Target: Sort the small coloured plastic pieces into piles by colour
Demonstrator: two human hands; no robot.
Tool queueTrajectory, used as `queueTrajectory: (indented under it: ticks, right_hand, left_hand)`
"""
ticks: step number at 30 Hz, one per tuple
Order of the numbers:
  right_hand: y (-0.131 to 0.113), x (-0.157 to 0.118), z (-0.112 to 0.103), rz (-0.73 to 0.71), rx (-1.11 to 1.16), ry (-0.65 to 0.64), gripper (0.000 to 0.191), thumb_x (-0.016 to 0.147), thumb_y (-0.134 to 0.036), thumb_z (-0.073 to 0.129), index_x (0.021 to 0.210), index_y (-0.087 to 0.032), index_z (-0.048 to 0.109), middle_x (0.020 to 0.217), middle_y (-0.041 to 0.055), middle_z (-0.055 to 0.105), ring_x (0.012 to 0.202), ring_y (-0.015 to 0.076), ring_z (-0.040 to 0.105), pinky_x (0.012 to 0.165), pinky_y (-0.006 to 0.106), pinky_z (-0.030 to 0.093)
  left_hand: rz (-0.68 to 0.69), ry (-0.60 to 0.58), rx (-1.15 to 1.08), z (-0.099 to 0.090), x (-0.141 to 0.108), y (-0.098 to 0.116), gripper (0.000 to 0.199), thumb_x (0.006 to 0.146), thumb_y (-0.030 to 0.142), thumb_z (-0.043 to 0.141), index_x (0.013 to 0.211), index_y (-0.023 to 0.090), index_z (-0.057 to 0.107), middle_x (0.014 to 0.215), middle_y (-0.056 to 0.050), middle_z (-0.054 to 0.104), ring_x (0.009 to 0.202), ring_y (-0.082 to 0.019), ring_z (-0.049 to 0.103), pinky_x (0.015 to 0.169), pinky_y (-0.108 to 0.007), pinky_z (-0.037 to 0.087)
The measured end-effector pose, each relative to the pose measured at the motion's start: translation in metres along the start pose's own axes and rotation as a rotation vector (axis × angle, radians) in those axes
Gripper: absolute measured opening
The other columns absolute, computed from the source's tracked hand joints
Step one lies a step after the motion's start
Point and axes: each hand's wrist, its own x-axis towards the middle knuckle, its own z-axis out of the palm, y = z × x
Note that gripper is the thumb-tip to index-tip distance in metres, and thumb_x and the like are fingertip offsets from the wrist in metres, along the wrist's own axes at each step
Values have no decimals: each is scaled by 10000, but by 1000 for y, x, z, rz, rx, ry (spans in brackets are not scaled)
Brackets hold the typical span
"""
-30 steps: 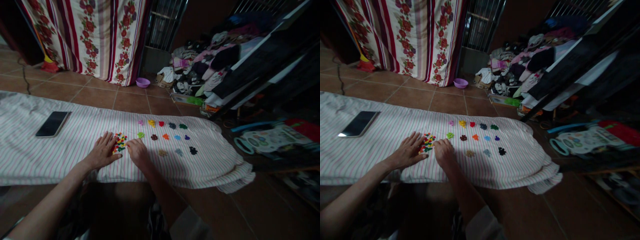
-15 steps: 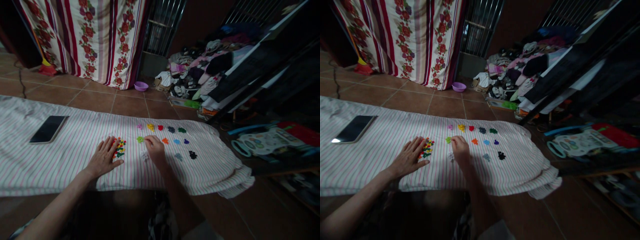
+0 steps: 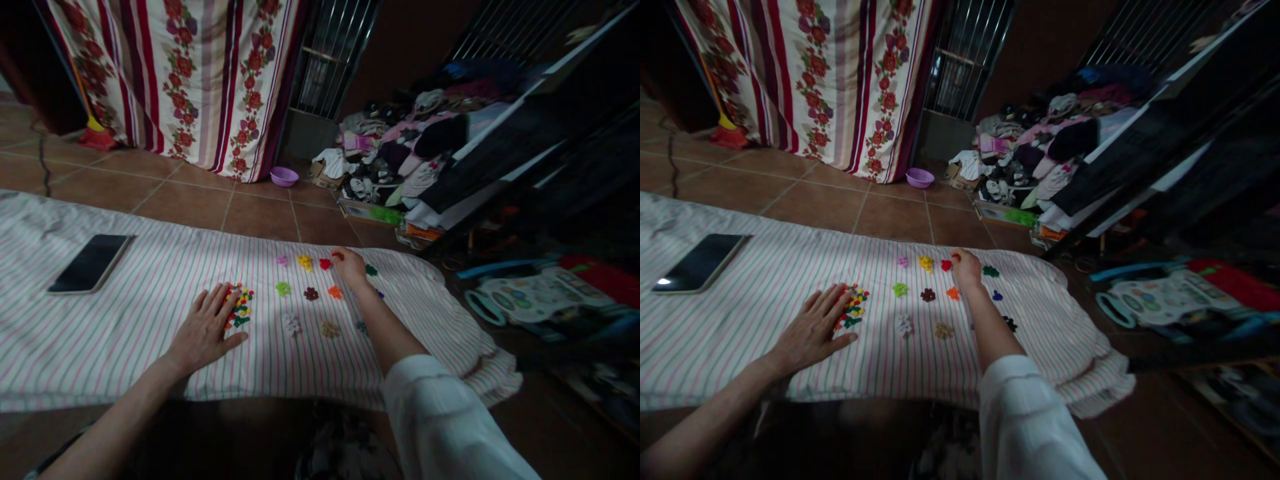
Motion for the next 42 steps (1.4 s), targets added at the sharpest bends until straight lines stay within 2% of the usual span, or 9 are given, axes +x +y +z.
queueTrajectory:
  ticks: [8,17,25,33,37,42]
  right_hand:
    - [8,23,24,-7,-62,-112,286,822,-97,510,935,-194,754,1008,55,750,972,199,680,895,291,485]
    - [9,25,38,-35,-111,-157,338,827,-107,456,929,-207,763,988,89,752,946,205,682,870,302,486]
    - [15,23,41,-96,-52,-125,388,665,-39,467,842,-218,762,909,57,737,895,195,661,863,294,479]
    - [14,20,35,-100,-6,-98,408,674,-57,475,927,-207,759,966,75,736,919,214,661,881,317,483]
    - [0,14,24,-99,0,3,445,703,-34,431,982,-169,750,1009,109,724,963,233,649,920,346,473]
    - [-44,-16,9,-275,167,82,377,774,-90,437,980,-188,736,1040,93,707,1008,236,622,965,383,462]
  left_hand:
    - [-2,-18,20,-2,1,1,869,856,724,377,1516,174,251,1524,-164,388,1414,-314,351,1119,-508,315]
    - [-13,-32,-3,-4,3,3,838,855,712,402,1499,184,303,1528,-170,378,1420,-321,341,1123,-518,314]
    - [-23,-50,-26,-5,3,2,832,851,714,410,1494,193,316,1529,-171,376,1418,-328,344,1114,-527,326]
    - [-30,-73,-6,-4,3,2,846,849,732,382,1500,198,300,1536,-162,368,1423,-320,337,1127,-518,308]
    - [-39,-56,-25,-1,1,0,872,850,735,372,1516,185,251,1530,-167,378,1426,-318,334,1130,-512,307]
    - [-49,-50,-65,1,0,-1,842,880,700,350,1519,166,226,1522,-175,386,1430,-309,331,1140,-515,301]
